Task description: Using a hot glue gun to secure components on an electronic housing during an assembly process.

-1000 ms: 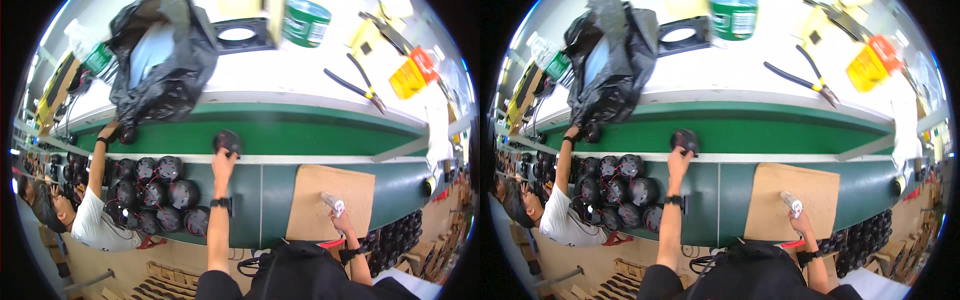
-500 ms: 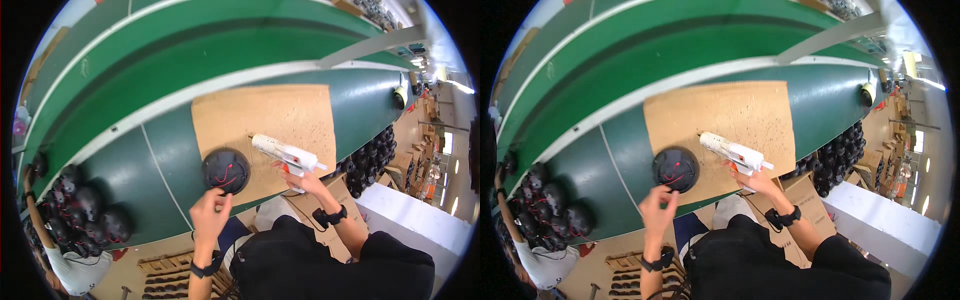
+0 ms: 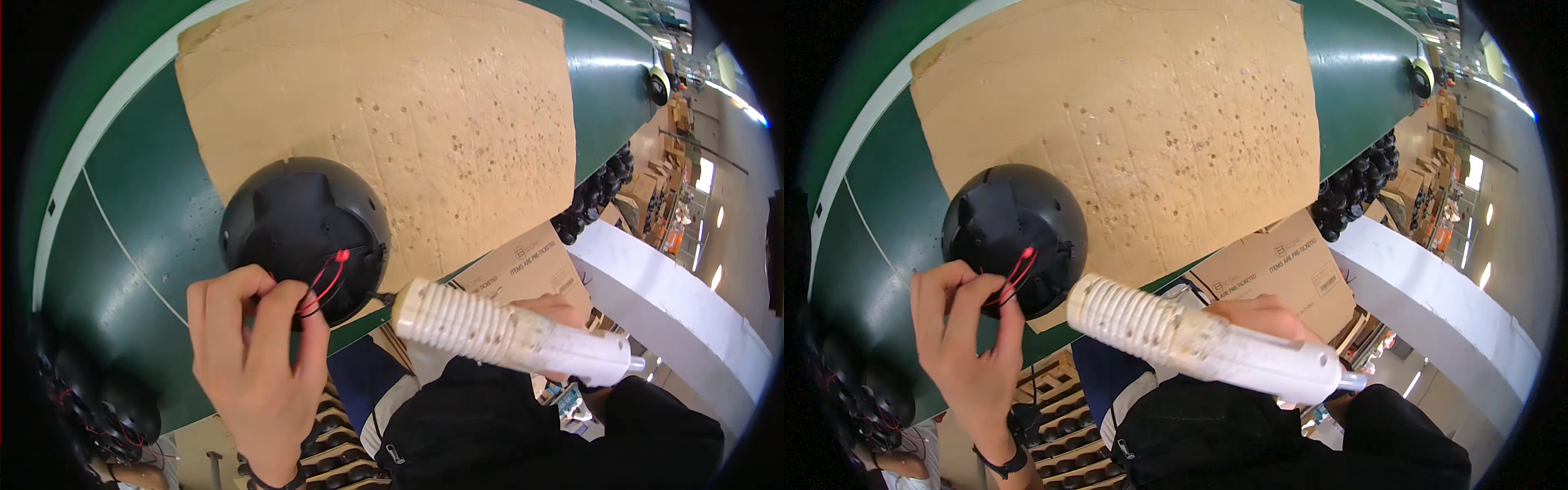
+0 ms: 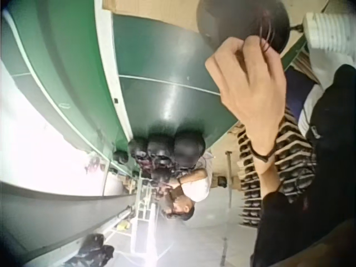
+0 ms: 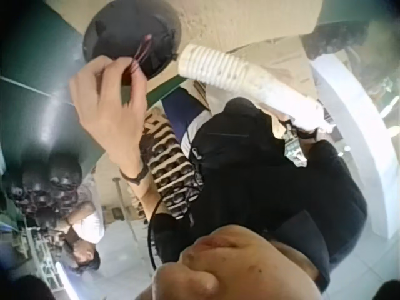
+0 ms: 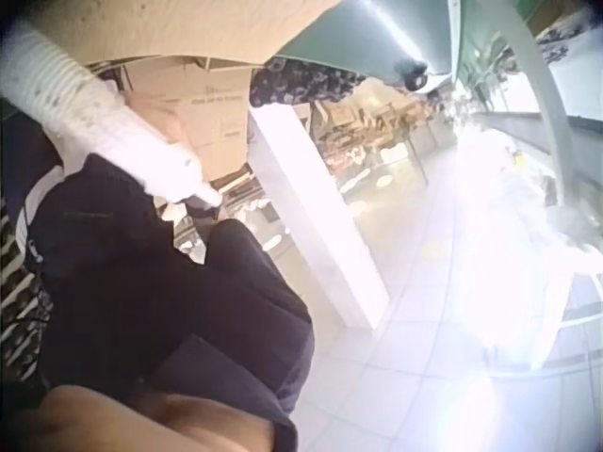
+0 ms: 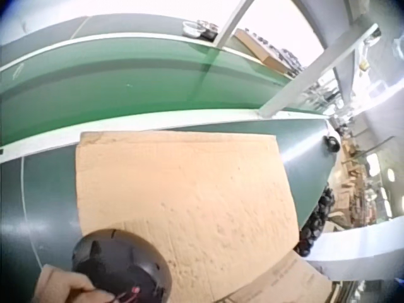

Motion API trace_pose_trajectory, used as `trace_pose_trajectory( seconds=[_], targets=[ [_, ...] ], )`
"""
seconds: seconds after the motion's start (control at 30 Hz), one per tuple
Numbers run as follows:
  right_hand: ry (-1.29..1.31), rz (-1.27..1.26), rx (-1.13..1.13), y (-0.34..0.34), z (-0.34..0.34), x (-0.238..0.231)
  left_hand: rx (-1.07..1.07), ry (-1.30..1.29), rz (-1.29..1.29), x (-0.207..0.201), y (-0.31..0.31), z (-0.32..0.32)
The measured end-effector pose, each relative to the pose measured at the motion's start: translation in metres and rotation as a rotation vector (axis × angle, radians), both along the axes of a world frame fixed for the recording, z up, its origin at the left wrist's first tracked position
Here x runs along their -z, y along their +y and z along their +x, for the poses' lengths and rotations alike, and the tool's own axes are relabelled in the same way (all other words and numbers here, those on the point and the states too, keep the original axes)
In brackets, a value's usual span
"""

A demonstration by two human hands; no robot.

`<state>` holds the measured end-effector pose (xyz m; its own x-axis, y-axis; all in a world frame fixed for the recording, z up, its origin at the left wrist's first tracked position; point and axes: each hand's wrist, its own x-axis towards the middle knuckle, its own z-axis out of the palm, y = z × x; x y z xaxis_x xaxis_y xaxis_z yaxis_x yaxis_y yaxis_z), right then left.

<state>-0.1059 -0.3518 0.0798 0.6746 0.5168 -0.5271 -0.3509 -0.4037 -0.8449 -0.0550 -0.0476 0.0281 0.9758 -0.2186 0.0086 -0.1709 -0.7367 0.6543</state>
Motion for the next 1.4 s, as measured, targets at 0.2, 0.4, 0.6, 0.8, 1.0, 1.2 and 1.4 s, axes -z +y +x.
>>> trace_pose_trajectory(
  seconds=[0.2,0.4,0.6,0.8,1.0,1.2,1.4],
  targets=[
    [-0.055,0.011,0.043,0.016,-0.004,-0.011,-0.004,0.132,-0.168,-0.001,0.019,0.005],
    [-0.18,-0.105,0.028,0.032,0.0,-0.014,-0.002,0.174,-0.384,-0.001,0.021,0.018],
    [-0.272,-0.279,-0.098,0.045,0.011,-0.029,0.13,0.137,-0.379,-0.005,0.025,0.044],
    [-0.337,-0.404,-0.154,0.063,0.017,-0.04,0.117,0.108,-0.426,0.004,0.022,0.048],
    [-0.329,-0.485,-0.169,0.071,0.015,-0.046,0.107,0.09,-0.45,0.007,0.023,0.047],
    [-0.304,-0.512,-0.171,0.076,0.015,-0.05,0.1,0.103,-0.443,0.005,0.028,0.045],
    [-0.28,-0.502,-0.17,0.073,0.016,-0.052,0.086,0.139,-0.391,-0.001,0.036,0.043]
  ],
)
